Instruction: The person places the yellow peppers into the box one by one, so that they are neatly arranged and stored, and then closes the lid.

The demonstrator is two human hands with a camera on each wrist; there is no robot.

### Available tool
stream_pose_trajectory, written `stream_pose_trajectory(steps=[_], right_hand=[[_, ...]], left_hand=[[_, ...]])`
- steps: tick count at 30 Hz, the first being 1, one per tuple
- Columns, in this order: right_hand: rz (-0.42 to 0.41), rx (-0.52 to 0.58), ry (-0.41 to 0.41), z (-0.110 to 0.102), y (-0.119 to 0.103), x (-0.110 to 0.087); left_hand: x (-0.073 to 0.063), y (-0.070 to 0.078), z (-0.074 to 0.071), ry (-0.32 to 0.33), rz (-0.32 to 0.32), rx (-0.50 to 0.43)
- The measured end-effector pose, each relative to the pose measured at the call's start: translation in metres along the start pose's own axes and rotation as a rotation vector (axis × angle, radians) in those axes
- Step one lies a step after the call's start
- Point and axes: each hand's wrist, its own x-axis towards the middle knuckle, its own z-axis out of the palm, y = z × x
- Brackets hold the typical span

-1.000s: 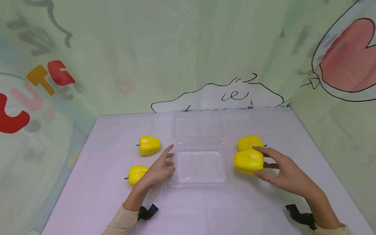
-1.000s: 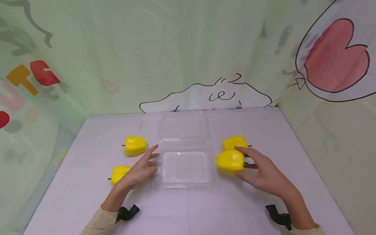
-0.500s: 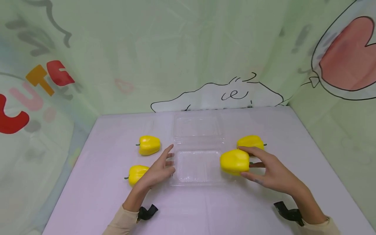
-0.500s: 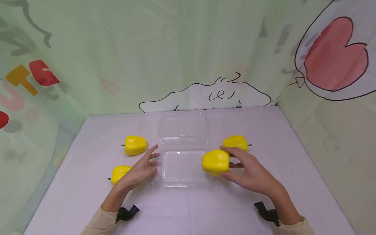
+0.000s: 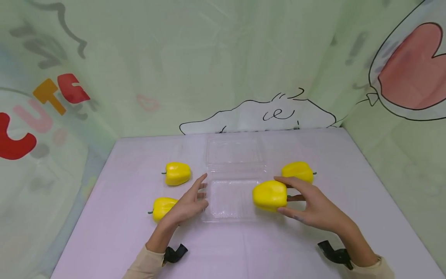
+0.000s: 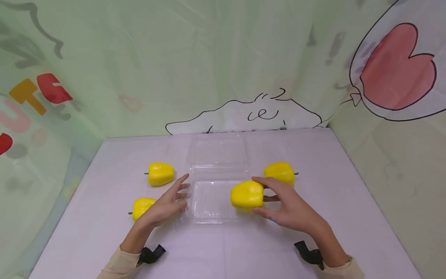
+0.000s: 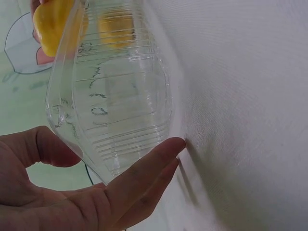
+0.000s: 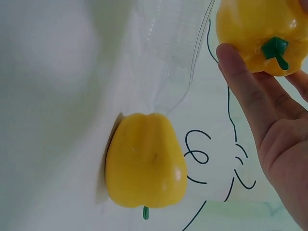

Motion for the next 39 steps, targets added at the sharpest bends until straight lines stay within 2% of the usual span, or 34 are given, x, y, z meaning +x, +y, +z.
stream_pose_trajectory(steps=[13,39], right_hand=[[-0.011,0.044,-0.047,0.007,-0.001,0.004],[-0.092,0.010,-0.081,0.027,0.002,0.013]], left_hand=[[0.001,-0.002,0.001,-0.001,0.003,-0.011],[-0.001,-0.001,0.001,0.000,0.010,0.006]])
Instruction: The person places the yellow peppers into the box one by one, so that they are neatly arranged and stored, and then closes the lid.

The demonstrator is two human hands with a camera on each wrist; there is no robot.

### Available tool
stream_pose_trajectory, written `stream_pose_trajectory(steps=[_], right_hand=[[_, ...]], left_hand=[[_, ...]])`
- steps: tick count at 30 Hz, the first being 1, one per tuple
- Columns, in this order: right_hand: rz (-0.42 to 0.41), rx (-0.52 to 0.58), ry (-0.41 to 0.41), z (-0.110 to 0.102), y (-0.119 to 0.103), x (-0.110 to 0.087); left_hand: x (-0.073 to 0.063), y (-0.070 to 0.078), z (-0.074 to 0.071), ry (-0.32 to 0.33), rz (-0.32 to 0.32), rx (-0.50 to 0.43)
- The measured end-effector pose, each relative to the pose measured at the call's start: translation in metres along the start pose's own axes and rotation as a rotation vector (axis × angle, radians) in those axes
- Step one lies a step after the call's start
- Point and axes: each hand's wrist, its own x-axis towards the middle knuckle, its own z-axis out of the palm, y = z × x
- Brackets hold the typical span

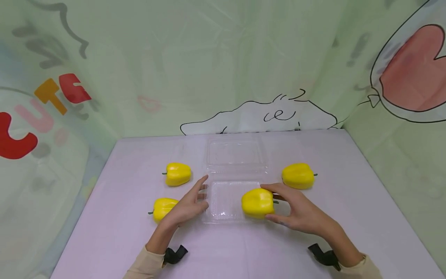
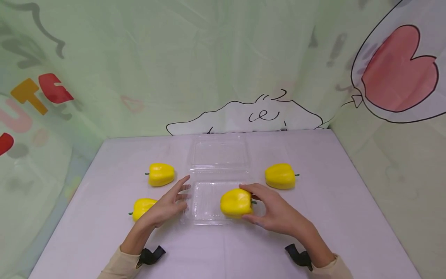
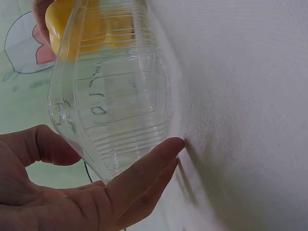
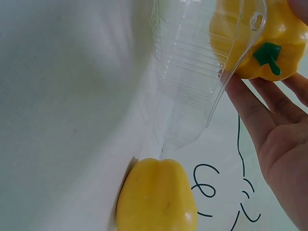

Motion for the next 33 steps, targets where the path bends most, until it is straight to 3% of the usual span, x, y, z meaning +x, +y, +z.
stream_pose_trajectory(steps=[19,33], right_hand=[[0.015,-0.115,-0.035,0.004,-0.006,0.006],[0.129,-0.268,-0.136,0.008,-0.013,0.012]], left_hand=[[0.002,-0.001,0.000,-0.003,0.000,0.007],[0.001,0.000,-0.001,-0.009,0.000,0.018]])
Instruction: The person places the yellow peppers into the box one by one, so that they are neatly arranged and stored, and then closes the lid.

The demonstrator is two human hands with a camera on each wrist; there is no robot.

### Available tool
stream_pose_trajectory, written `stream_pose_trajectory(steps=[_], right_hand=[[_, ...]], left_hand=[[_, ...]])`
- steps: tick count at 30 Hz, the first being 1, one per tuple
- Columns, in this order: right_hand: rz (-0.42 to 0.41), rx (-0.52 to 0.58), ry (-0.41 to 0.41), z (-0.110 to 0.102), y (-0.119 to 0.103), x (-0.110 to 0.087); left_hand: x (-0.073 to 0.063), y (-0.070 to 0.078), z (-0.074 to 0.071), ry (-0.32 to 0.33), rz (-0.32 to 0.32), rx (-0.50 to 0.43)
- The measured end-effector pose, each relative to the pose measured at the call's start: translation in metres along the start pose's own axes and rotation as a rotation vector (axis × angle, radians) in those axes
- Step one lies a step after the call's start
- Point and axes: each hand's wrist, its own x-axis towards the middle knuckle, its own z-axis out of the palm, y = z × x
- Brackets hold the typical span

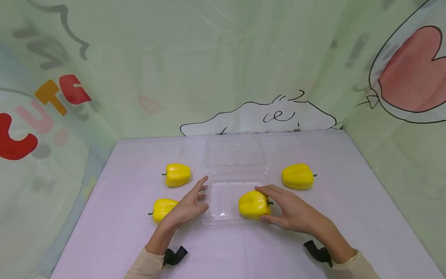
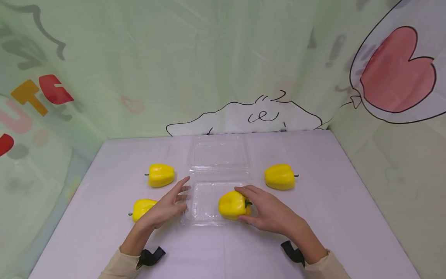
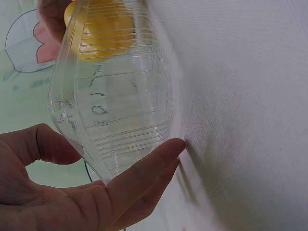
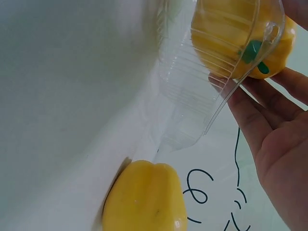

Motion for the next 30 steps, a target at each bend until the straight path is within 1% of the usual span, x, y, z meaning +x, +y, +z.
stream_pose_trajectory(steps=[4,12,22,30], right_hand=[[0.008,-0.019,-0.008,-0.0001,-0.0002,0.0002],[-0.012,-0.052,-0.023,0.0016,0.0013,-0.0009],[-0.045,-0.055,0.003,0.0008,0.0021,-0.0031],[-0.021,-0.069,-0.010,0.0024,0.0013,-0.0024]], left_hand=[[-0.0008,0.0011,0.0003,0.003,0.001,-0.001],[-0.0018,0.0008,0.0006,-0.001,0.002,0.001],[-0.0010,-0.0013,0.0007,0.002,0.003,-0.011],[-0.0011,-0.0012,0.0007,0.006,0.004,-0.012]])
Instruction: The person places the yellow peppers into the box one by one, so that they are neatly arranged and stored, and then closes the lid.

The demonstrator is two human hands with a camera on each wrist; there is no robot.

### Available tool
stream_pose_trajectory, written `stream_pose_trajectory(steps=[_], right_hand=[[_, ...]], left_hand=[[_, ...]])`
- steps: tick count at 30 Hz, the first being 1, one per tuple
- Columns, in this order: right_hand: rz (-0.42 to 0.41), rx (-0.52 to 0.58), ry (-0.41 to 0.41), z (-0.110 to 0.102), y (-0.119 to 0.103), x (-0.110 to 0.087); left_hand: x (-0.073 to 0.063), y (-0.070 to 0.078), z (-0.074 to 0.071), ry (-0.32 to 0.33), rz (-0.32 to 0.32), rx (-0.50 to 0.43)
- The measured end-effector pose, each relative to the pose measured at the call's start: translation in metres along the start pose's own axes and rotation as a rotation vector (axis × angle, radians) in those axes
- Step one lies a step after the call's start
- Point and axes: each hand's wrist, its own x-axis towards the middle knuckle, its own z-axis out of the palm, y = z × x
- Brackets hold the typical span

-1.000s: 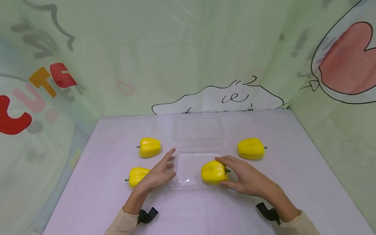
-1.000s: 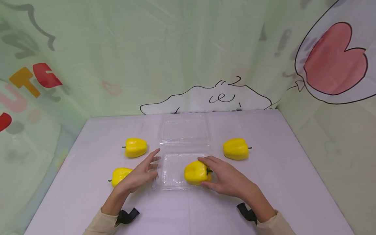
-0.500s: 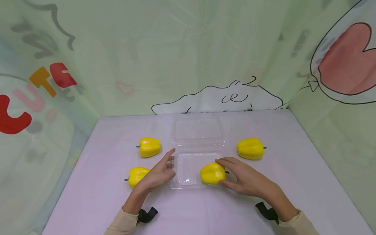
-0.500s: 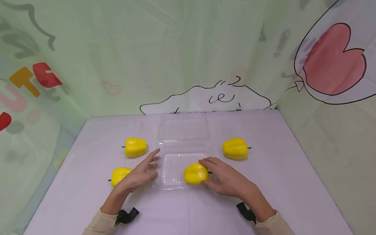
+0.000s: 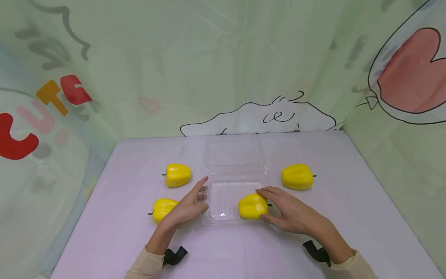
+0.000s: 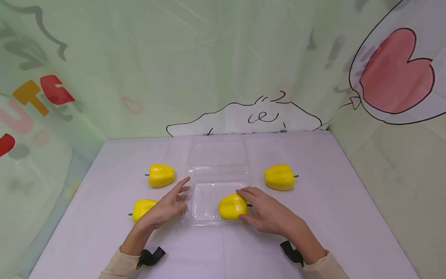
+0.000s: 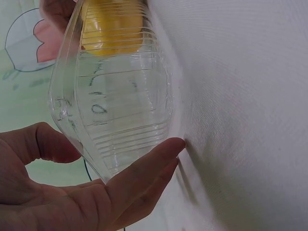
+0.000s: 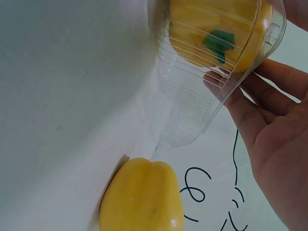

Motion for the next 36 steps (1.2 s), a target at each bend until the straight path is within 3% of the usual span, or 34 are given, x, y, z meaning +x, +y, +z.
stream_pose_trajectory(steps=[21,29,36], right_hand=[[0.018,0.036,-0.008,-0.002,-0.001,0.000],[-0.047,0.050,0.124,-0.007,0.001,-0.003],[-0.031,0.043,0.196,-0.016,0.009,-0.006]], left_hand=[[0.000,0.000,0.000,-0.004,-0.004,-0.001],[0.000,-0.001,0.000,0.001,-0.003,-0.005],[0.002,-0.003,-0.002,-0.009,0.003,-0.008]])
